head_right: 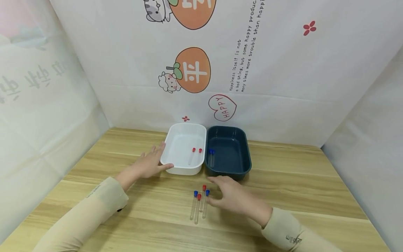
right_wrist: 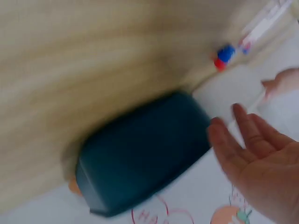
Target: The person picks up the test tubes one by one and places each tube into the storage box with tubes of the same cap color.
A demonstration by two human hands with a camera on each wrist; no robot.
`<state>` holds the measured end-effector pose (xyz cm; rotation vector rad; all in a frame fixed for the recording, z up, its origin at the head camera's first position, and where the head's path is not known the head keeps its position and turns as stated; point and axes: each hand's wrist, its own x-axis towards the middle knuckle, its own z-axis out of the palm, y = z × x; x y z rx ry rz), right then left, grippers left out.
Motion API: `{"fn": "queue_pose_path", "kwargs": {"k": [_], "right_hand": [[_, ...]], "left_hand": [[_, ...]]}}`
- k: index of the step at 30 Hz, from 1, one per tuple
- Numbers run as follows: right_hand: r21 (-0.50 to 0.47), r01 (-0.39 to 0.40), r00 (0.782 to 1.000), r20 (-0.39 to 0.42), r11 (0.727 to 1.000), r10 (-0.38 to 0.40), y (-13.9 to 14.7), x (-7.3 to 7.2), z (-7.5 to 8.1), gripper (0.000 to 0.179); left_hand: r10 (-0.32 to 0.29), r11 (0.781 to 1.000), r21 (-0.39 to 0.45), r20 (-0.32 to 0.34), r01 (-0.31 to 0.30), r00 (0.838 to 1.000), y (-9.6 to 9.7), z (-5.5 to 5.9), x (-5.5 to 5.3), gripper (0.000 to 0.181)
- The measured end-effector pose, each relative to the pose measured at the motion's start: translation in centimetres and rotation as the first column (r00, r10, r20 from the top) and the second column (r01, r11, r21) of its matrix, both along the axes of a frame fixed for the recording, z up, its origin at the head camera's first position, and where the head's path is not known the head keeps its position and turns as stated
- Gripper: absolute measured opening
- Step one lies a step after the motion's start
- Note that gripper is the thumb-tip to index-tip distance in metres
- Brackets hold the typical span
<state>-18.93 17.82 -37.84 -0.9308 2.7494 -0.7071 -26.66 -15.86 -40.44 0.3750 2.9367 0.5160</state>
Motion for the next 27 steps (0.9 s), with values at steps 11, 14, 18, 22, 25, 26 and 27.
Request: {"fn": "queue_pose_path", "kwargs": {"k": [11,14,18,22,25,26,27], "right_hand": [[0.160,-0.017,1.000,-0.015,0.987,0.019,-1.0,0.5,-1.8,0.092],[0.166,-0.018,1.000,-0.002,0.986,0.018,-1.1,0.5,-2.0,0.097],[0.176,-0.022,1.000,0.004,0.984,0.022,-1.2,0.5,-2.2,0.100],[0.191,-0.035,0.999,-0.019,0.981,0.039,-1.3,0.4,-2.5,0.100],[0.210,-0.046,0.998,-0.027,0.977,0.053,-1.4,0.4,-2.5,0.101],[0.219,-0.050,0.998,-0.027,0.975,0.057,-1.5,0.4,-2.5,0.101],[0.226,-0.052,0.998,-0.025,0.973,0.059,-1.5,0.4,-2.6,0.102]], "left_hand": [[-0.003,1.000,0.011,0.009,0.002,1.000,0.0,0.2,-0.2,0.108],[-0.005,1.000,0.015,0.015,0.004,1.000,0.0,0.3,-0.2,0.107],[-0.002,1.000,0.014,0.019,0.002,1.000,0.0,0.3,-0.2,0.107],[-0.004,1.000,0.011,0.014,0.004,1.000,0.1,0.3,-0.1,0.106],[-0.008,1.000,0.006,0.012,0.008,1.000,0.1,0.3,0.0,0.106],[-0.008,1.000,0.004,0.013,0.008,1.000,0.1,0.3,0.1,0.107],[-0.008,1.000,0.003,0.015,0.008,1.000,0.1,0.3,0.1,0.107]]}}
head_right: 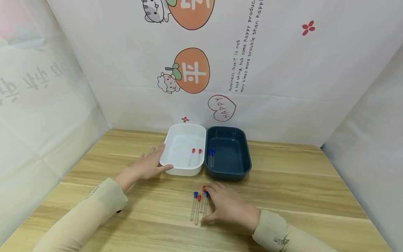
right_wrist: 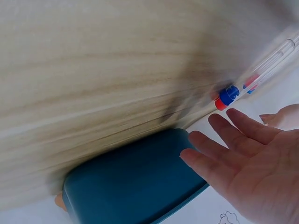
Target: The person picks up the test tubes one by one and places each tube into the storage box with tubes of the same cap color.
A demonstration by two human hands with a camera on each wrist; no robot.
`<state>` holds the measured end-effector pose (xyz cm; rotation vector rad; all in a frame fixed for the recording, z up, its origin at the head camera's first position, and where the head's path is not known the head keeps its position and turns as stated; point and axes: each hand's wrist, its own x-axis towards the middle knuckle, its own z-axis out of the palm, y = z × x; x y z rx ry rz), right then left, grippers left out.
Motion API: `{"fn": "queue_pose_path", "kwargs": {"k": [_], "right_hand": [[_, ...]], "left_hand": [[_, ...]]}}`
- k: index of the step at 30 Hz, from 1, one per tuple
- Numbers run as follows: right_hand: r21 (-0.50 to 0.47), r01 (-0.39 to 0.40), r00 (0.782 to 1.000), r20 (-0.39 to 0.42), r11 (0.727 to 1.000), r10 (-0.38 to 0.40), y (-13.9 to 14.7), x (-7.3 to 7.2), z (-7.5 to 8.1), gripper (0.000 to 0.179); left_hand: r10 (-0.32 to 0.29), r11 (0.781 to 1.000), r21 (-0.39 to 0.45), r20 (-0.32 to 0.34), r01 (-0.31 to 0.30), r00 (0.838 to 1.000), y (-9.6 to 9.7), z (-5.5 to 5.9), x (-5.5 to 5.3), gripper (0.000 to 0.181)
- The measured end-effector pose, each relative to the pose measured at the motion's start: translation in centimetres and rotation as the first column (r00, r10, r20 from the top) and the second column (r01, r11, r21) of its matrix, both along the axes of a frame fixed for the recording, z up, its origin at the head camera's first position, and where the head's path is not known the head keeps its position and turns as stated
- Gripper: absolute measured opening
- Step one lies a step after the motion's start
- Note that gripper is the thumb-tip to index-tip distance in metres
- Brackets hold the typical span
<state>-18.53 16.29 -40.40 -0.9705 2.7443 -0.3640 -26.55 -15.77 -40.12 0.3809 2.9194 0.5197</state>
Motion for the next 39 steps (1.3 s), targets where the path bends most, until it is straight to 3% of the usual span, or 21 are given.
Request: {"fn": "queue_pose_path", "kwargs": {"k": [19,30,39], "right_hand": [[0.056,0.028,0.999,0.026,0.998,-0.030,-0.98,0.24,-0.06,0.100],[0.078,0.031,1.000,-0.004,0.996,-0.031,-0.58,0.10,-0.25,0.102],[0.033,0.014,1.000,0.006,0.999,-0.014,-0.06,-0.09,0.20,0.101]], "left_hand": [[0.000,1.000,0.000,0.010,0.000,1.000,-0.11,-0.01,0.12,0.107],[0.004,1.000,0.016,0.000,-0.004,1.000,-0.01,-0.05,0.10,0.106],[0.003,1.000,0.024,0.007,-0.003,1.000,-0.03,0.04,0.16,0.105]]}}
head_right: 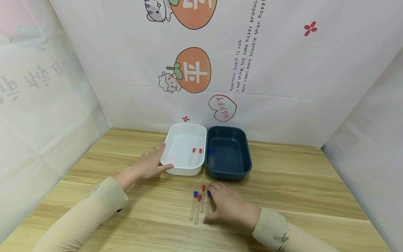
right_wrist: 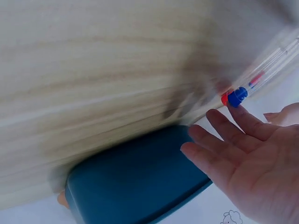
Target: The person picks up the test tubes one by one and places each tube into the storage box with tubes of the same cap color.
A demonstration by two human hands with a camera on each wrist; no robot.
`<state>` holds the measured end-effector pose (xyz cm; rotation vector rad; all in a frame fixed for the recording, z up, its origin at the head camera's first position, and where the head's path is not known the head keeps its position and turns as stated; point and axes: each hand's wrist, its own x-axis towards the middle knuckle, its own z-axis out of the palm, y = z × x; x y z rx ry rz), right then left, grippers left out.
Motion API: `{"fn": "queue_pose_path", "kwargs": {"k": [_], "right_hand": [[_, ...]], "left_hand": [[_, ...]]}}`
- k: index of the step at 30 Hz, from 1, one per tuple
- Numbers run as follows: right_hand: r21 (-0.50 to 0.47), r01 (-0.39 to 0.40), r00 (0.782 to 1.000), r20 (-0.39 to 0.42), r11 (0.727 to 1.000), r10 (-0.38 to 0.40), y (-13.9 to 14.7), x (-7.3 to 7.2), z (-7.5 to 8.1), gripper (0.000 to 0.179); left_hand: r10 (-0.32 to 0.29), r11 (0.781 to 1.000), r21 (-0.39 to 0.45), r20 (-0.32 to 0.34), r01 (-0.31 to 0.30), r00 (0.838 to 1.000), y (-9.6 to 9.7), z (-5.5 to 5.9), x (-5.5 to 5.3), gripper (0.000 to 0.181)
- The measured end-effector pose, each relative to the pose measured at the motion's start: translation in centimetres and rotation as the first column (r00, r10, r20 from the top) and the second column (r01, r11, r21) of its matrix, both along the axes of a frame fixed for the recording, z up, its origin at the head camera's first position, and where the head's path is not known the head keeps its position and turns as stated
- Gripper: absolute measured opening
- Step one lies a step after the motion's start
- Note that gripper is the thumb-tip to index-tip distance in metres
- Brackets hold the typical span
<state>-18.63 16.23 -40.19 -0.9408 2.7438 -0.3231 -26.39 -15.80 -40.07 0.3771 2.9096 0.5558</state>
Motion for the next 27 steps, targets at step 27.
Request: {"fn": "queue_pose_path", "kwargs": {"k": [27], "right_hand": [[-0.076,-0.079,0.965,-0.256,0.994,0.057,1.9,-1.8,7.4,0.091]], "left_hand": [[-0.007,1.000,-0.002,0.003,0.007,1.000,-0.1,0.1,0.0,0.106]]}}
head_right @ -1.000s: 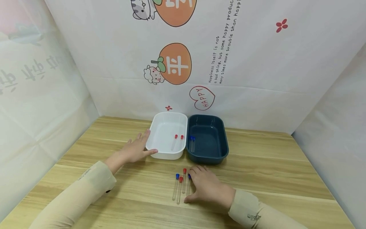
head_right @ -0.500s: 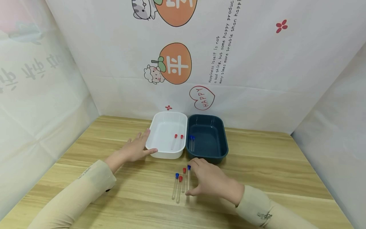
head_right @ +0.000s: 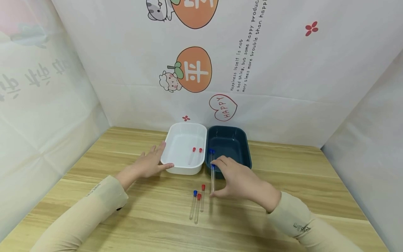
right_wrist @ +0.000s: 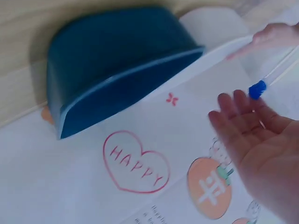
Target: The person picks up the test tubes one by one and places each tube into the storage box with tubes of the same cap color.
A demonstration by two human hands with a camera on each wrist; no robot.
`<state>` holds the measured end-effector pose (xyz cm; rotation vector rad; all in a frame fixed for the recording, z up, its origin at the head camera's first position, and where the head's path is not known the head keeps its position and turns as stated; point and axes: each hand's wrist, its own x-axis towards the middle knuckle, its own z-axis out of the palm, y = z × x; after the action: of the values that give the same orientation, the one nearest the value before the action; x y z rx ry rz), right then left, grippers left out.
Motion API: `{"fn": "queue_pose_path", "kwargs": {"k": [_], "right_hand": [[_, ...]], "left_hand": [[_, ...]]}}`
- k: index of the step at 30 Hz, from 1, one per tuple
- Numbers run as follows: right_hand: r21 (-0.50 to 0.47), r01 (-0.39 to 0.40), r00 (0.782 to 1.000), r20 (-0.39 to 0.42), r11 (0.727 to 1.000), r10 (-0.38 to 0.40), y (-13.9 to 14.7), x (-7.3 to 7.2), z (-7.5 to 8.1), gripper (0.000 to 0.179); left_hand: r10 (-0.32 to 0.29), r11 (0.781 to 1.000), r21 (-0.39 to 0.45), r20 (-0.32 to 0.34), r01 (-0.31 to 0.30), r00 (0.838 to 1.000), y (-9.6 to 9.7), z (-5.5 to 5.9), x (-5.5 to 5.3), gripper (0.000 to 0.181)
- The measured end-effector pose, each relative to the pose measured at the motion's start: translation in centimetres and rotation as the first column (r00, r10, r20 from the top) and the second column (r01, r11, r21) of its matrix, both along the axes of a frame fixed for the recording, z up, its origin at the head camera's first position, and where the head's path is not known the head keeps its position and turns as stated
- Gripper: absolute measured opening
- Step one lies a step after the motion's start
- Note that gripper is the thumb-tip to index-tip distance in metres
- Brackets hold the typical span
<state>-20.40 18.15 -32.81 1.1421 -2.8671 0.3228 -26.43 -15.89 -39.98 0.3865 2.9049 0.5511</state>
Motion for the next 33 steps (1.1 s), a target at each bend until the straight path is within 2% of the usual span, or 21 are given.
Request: {"fn": "queue_pose_path", "kwargs": {"k": [5,19,33], "right_hand": [[-0.063,-0.051,0.999,0.008,0.997,0.052,0.7,-1.5,0.4,0.090],[-0.105,-0.024,0.999,-0.042,0.994,0.019,1.6,-4.9,0.6,0.093],[-0.115,-0.001,0.999,0.042,0.993,0.006,2.2,-7.2,0.0,0.091]], "left_hand": [[0.001,1.000,-0.003,-0.006,-0.001,1.000,0.0,0.1,0.0,0.106],[0.005,1.000,-0.014,-0.012,-0.005,1.000,0.1,0.1,0.1,0.106],[0.001,1.000,-0.011,-0.017,-0.001,1.000,0.0,-0.1,0.1,0.106]]}}
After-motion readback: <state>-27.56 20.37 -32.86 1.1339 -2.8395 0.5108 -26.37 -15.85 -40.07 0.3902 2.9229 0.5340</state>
